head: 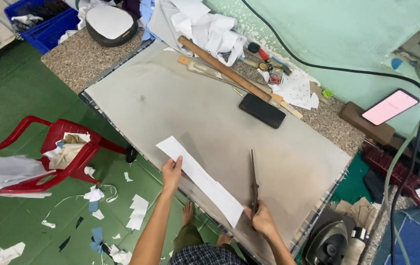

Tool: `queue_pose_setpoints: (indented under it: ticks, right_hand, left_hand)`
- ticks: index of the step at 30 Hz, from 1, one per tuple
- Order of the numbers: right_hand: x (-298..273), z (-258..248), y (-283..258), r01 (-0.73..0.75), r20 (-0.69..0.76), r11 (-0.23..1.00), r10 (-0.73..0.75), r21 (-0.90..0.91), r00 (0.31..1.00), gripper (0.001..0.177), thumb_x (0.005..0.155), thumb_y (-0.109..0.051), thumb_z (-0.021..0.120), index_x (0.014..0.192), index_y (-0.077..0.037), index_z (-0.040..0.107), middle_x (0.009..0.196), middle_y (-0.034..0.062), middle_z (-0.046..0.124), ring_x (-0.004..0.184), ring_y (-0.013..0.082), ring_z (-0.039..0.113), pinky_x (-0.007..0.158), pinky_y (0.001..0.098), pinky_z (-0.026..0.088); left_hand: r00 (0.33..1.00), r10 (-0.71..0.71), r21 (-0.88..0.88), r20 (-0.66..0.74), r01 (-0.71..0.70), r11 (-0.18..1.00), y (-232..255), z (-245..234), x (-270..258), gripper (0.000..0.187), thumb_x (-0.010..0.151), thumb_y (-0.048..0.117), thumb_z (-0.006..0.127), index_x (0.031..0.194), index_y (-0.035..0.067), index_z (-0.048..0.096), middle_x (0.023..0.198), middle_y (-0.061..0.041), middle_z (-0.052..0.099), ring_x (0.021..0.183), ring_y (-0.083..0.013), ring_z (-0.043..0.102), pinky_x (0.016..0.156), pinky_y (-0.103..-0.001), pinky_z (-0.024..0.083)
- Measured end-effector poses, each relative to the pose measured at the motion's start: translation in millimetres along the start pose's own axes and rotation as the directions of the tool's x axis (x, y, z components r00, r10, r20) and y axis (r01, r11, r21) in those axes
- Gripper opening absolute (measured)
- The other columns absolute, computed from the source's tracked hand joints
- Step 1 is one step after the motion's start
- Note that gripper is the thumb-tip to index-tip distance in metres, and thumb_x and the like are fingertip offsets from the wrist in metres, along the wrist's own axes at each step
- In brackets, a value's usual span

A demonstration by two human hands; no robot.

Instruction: The person uses a ruler and pencil to draw straight lines on a large sheet of white paper. Then, using a pair of scissors, they cut along the drawn lines to separate the paper into several smaller rectangular pieces.

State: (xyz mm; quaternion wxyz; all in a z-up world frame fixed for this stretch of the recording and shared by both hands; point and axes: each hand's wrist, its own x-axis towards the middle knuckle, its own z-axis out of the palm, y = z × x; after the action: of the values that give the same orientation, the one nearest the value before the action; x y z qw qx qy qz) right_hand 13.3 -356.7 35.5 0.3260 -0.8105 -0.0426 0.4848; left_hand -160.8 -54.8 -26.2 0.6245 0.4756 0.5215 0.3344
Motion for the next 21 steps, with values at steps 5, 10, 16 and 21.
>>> queue_pose_setpoints:
  ticks: [5, 10, 16, 21]
  right_hand:
    - [5, 2, 7, -0.013, -0.02, 0.994, 0.01, -0.11, 1.0, 0.056, 0.084, -0.045, 0.076, 0.126, -0.01, 0.06, 0.108, 0.0092, 0.073, 0.101, 0.0235, 0.069, 0.082, 0.0378, 0.054]
    - [12, 3, 10, -0.046, -0.032, 0.969, 0.04, -0.244, 0.999, 0.06, 0.086, -0.051, 0.074, 0.128, -0.011, 0.059, 0.112, 0.0098, 0.073, 0.104, 0.0251, 0.069, 0.082, 0.0393, 0.054]
    - [26, 5, 21, -0.115, -0.081, 0.957, 0.097, -0.266, 0.992, 0.07, 0.077, -0.056, 0.078, 0.13, -0.014, 0.061, 0.117, 0.0105, 0.077, 0.108, 0.025, 0.073, 0.088, 0.0372, 0.056]
    - [33, 5, 11, -0.279, -0.057, 0.905, 0.276, -0.321, 0.96, 0.074, 0.08, -0.061, 0.076, 0.133, -0.013, 0.057, 0.119, 0.0107, 0.072, 0.11, 0.0269, 0.069, 0.085, 0.0357, 0.048]
  left_hand:
    - [1.0, 0.009, 0.127, 0.017, -0.011, 0.992, 22, 0, 32, 0.025, 0.102, 0.028, 0.065, 0.085, 0.01, 0.064, 0.067, 0.003, 0.057, 0.06, -0.0078, 0.049, 0.054, -0.027, 0.041]
    - [0.994, 0.105, 0.294, 0.041, -0.112, 0.949, 88, 2, 105, 0.041, 0.102, 0.034, 0.065, 0.072, 0.016, 0.044, 0.064, 0.006, 0.038, 0.061, -0.0091, 0.036, 0.059, -0.028, 0.031]
    - [0.885, 0.462, 0.372, 0.054, -0.447, 0.814, 124, -3, 187, 0.065, 0.101, 0.024, 0.062, 0.153, -0.003, 0.035, 0.148, -0.023, 0.054, 0.137, -0.0335, 0.055, 0.112, -0.041, 0.044]
    - [0.627, 0.471, 0.702, 0.62, -0.712, 0.024, 70, 4, 156, 0.073, 0.104, 0.047, 0.048, 0.156, -0.002, 0.033, 0.166, -0.023, 0.028, 0.154, -0.0374, 0.027, 0.125, -0.055, 0.022]
